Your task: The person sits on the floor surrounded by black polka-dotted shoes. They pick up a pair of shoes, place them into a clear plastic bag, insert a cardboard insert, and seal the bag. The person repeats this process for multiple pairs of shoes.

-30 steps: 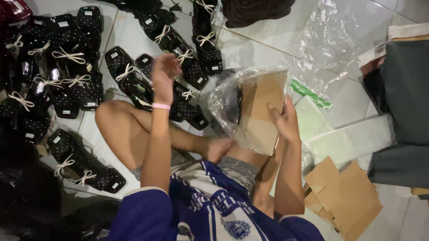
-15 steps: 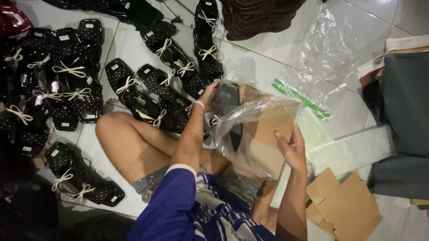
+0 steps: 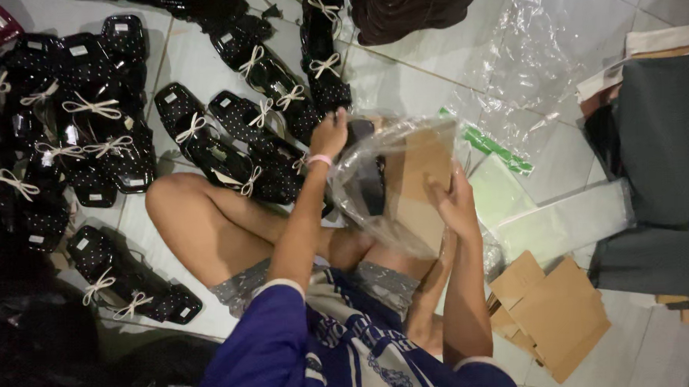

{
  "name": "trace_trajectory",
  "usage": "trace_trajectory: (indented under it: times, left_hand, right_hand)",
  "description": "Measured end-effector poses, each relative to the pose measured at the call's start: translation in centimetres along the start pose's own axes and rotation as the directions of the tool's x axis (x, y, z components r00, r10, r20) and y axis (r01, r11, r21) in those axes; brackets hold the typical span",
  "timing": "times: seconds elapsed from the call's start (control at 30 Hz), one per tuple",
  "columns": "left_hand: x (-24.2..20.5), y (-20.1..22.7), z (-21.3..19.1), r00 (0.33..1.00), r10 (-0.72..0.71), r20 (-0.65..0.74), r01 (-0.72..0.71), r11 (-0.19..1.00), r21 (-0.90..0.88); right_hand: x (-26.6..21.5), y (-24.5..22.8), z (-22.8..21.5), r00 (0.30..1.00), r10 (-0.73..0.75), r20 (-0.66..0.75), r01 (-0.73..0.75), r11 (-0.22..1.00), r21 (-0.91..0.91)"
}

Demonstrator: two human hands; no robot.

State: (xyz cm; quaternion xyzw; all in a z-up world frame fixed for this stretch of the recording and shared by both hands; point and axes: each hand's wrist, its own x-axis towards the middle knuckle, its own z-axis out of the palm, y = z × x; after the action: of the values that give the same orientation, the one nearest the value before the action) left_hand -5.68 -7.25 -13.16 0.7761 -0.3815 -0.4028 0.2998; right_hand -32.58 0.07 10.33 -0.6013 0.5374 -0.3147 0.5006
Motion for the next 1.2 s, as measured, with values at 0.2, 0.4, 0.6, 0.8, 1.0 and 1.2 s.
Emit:
trace_trajectory:
  times: [0.2,0.4,0.6,0.8,1.0,1.2]
  left_hand:
    - [-11.9,8.3,-10.9,0.947,0.314,0.066,-0.282,0.913,-0.295]
    - [-19.3,15.9,-16.9,0.687,0.724,0.066,-0.721,0.668,0.183]
    - [-18.8,19.7,-13.5,0.805,0.498,0.323,-0.572,0.797,0.196]
    - [-14.8,20.1,-9.5,0.853,0.437,0.285,-0.521,0.744,0.418]
    - [-10.3,15.2,-5.7,0.820,0.572,-0.018,-0.493,0.721,0.486]
    - [-13.8,14.4,-10.9,0.778,0.616,0.127,-0.627,0.773,0.092]
  right_hand:
    - [1.5,-5.4,2.6,0.998,0.028,-0.056,-0.051,0.878,-0.475]
    - [-0.7,-6.3,5.4,0.894,-0.448,0.009,0.262,0.507,-0.821]
    - [4.6,4.1,11.2,0.979,0.087,0.183,0.083,0.650,-0.756]
    - [8.6,12.0,13.7,0.979,0.190,0.070,-0.047,0.547,-0.836]
    - [9.0,14.4,12.8,0.959,0.283,-0.001,-0.138,0.467,-0.874]
    - [9.0,13.2,14.6,0.951,0.310,0.003,-0.146,0.456,-0.878]
